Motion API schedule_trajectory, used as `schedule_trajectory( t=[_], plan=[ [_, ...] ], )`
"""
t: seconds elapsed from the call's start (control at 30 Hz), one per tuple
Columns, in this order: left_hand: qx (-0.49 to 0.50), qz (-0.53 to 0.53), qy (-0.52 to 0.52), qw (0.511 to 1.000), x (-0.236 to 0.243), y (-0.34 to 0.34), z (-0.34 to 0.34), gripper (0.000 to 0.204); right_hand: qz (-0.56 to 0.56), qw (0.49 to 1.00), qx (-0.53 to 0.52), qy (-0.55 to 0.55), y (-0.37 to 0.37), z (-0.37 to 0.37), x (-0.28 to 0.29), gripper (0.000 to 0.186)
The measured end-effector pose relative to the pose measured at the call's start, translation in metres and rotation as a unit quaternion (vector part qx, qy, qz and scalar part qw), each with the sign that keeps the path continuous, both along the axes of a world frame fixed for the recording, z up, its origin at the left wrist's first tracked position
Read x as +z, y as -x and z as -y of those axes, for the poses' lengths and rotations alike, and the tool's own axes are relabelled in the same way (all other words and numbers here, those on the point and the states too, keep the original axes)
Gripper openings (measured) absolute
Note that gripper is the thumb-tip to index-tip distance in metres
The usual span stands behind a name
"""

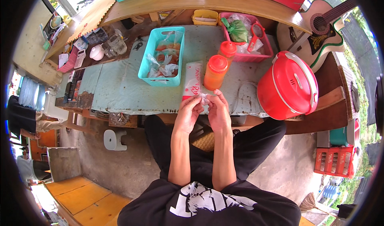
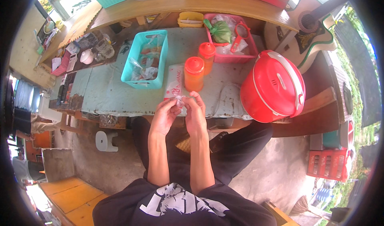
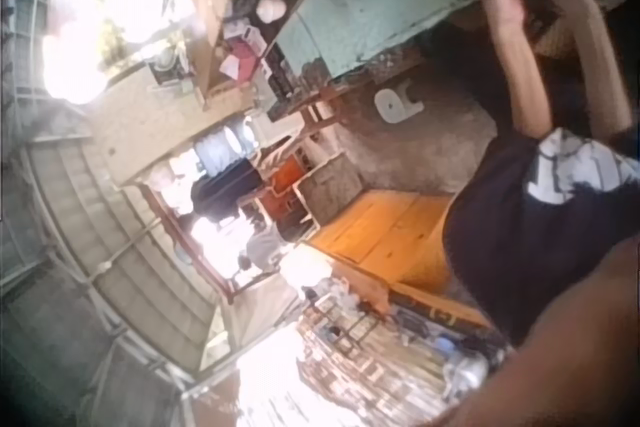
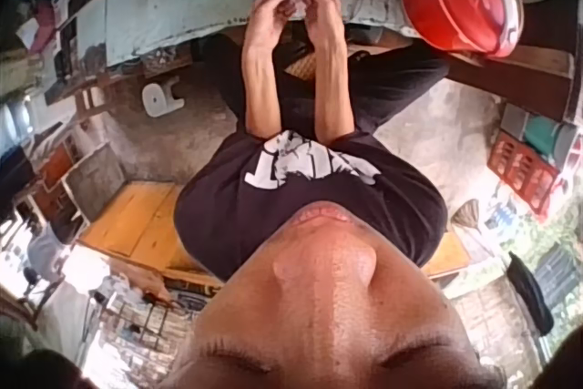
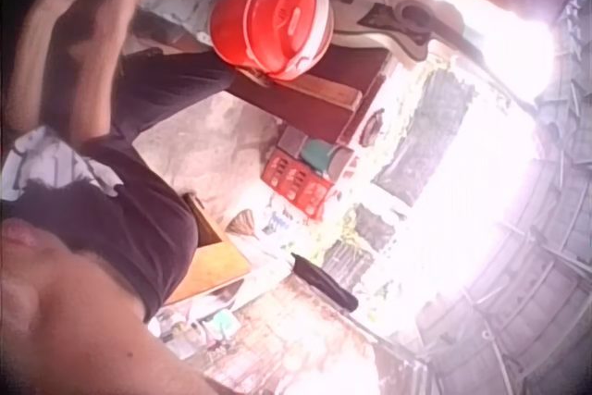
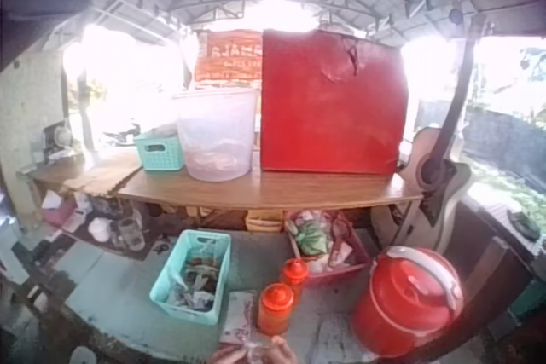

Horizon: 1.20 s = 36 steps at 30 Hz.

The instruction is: The person sits at a cluttered table and repeatedly fills small clear plastic bags with a red liquid from an orange squeeze bottle. After filling, the person twists and ties the bag shut by hand, then places the finished bag into a light blue plastic basket. The process is repeated for multiple bags.

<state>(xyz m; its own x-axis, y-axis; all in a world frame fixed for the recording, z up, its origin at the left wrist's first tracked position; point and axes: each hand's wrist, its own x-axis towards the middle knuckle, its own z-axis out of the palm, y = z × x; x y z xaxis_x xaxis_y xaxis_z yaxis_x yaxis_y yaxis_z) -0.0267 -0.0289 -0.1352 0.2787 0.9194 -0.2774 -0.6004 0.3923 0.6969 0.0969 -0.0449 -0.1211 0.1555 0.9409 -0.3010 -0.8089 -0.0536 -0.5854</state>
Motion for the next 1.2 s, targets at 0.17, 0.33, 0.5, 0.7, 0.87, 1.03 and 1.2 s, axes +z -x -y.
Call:
schedule_trajectory(
  t=[0.17, 0.33, 0.5, 0.7, 0.87, 1.03, 1.2],
  plan=[
    [-0.002, 0.095, 0.010, 0.995, 0.000, -0.010, -0.001, 0.025, -0.093, 0.995, 0.016, 0.016, 0.001, 0.000, 0.001, 0.026],
    [0.040, 0.113, 0.016, 0.993, -0.002, -0.016, -0.004, 0.024, -0.059, 0.998, -0.010, 0.021, 0.008, 0.001, 0.005, 0.022],
    [0.053, 0.242, 0.083, 0.965, 0.000, -0.013, 0.001, 0.019, 0.004, 1.000, -0.017, -0.006, 0.017, 0.004, 0.015, 0.023],
    [0.086, -0.055, -0.048, 0.994, 0.014, -0.018, 0.003, 0.015, 0.019, 0.997, -0.071, -0.011, 0.012, 0.005, 0.013, 0.020],
    [0.160, -0.154, -0.132, 0.966, 0.019, -0.036, 0.011, 0.011, 0.102, 0.988, -0.107, -0.042, 0.011, 0.006, 0.014, 0.015],
    [0.127, -0.329, -0.255, 0.900, 0.017, -0.031, 0.009, 0.020, 0.150, 0.980, -0.107, -0.075, 0.001, 0.005, 0.012, 0.012],
    [0.063, -0.300, -0.181, 0.934, 0.009, -0.030, 0.009, 0.023, 0.197, 0.967, -0.121, -0.110, 0.002, 0.002, 0.007, 0.011]
  ],
)
